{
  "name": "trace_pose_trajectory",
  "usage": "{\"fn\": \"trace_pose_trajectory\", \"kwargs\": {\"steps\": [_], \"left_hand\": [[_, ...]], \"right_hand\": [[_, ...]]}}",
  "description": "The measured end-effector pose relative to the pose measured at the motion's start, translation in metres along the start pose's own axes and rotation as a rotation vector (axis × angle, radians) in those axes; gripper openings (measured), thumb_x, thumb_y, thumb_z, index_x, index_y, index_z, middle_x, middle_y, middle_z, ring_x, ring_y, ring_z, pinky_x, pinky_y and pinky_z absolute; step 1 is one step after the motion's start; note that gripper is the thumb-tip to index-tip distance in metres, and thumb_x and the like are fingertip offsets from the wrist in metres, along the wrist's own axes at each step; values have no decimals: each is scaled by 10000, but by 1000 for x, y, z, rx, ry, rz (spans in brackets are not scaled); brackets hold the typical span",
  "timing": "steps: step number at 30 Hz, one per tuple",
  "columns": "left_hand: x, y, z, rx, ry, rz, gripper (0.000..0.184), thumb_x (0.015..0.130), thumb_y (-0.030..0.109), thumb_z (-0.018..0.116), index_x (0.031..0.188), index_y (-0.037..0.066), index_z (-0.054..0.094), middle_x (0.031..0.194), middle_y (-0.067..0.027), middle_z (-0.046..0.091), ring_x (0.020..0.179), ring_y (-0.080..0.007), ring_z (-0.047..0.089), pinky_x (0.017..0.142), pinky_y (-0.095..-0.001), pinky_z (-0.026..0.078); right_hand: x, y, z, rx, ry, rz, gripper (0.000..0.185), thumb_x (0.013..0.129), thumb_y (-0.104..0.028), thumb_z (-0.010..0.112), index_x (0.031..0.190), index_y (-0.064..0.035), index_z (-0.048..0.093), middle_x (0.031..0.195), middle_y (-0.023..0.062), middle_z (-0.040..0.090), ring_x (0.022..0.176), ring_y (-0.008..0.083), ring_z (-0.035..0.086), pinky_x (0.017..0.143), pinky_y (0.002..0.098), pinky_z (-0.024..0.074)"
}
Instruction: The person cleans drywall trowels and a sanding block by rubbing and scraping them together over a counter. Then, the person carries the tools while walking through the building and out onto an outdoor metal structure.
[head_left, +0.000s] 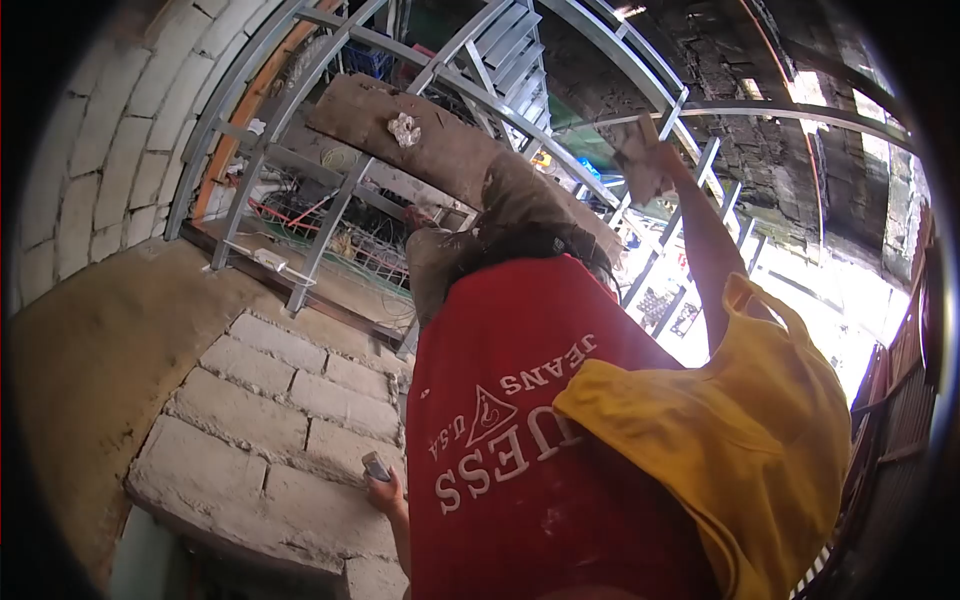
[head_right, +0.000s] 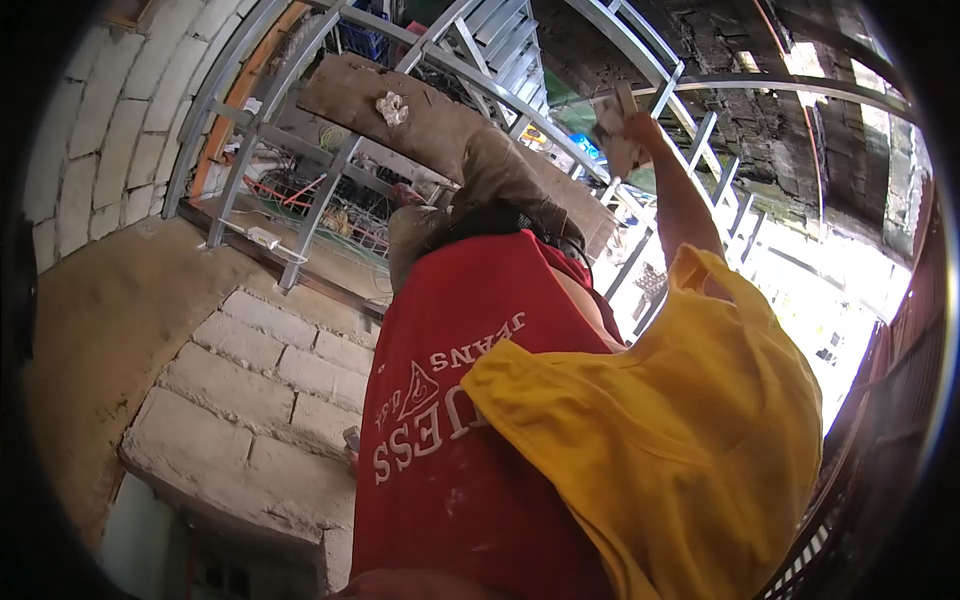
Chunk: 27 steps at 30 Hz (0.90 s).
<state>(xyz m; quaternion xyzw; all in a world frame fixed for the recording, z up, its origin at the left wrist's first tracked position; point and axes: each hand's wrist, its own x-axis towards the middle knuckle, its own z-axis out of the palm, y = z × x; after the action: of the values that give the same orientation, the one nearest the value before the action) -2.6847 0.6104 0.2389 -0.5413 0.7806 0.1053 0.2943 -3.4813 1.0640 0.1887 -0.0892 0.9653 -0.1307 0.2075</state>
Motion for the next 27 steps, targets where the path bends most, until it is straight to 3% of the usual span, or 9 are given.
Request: {"fn": "trace_pose_trajectory", "kwargs": {"steps": [6,9,12,17,20,21,22,24,27], "left_hand": [[7,-4,15,-15,22,-116,621,686,308,721,1162,-16,487,947,-185,632,809,-353,639,698,-459,509],[12,-2,43,27,401,-54,634,683,292,726,1157,-48,478,924,-201,634,767,-358,645,646,-454,516],[45,25,70,-274,521,-288,666,708,347,712,1150,-83,460,795,-185,643,658,-360,642,533,-427,513],[126,122,89,-350,518,-161,697,725,407,697,1165,-71,446,851,-217,641,729,-386,635,614,-459,515],[196,185,99,-430,350,-128,707,728,448,674,1175,-55,457,956,-237,629,834,-399,624,695,-476,504],[222,206,102,-438,333,-71,712,713,469,680,1158,-48,478,937,-233,636,817,-393,630,687,-470,509],[243,233,96,-343,215,-150,702,699,482,682,1128,-45,506,912,-220,646,798,-383,637,685,-464,515],[278,284,77,-514,186,-85,646,683,456,693,1060,-51,558,910,-206,655,796,-370,644,703,-454,517],[327,368,33,-680,100,-36,583,674,381,724,1009,-75,585,926,-229,645,843,-374,633,764,-437,499]], "right_hand": [[-71,40,78,-184,-210,94,267,650,-332,728,718,-78,685,619,88,642,580,215,644,580,350,518],[-69,47,99,-297,-299,91,280,650,-336,725,734,-72,684,622,96,641,583,225,643,580,350,521],[-42,51,100,-400,-346,63,294,650,-340,722,749,-66,683,625,104,640,585,234,643,579,350,523],[52,53,78,-563,-326,-51,318,649,-346,716,774,-56,682,629,117,638,590,251,641,579,350,527],[130,16,59,-851,-94,-274,349,623,-378,710,757,-58,677,624,106,635,595,278,638,574,359,524],[151,-8,44,-803,-61,-224,281,677,-363,666,683,-82,682,653,147,641,665,305,654,637,411,522],[171,-30,33,-737,-55,-271,297,677,-350,657,761,-68,698,710,152,655,715,319,657,664,416,524],[161,-112,3,-202,59,-74,318,673,-348,659,860,-96,707,798,145,666,788,315,654,710,423,518],[196,-128,11,-129,165,-218,295,671,-313,657,920,-163,704,902,134,664,870,298,638,756,408,505]]}}
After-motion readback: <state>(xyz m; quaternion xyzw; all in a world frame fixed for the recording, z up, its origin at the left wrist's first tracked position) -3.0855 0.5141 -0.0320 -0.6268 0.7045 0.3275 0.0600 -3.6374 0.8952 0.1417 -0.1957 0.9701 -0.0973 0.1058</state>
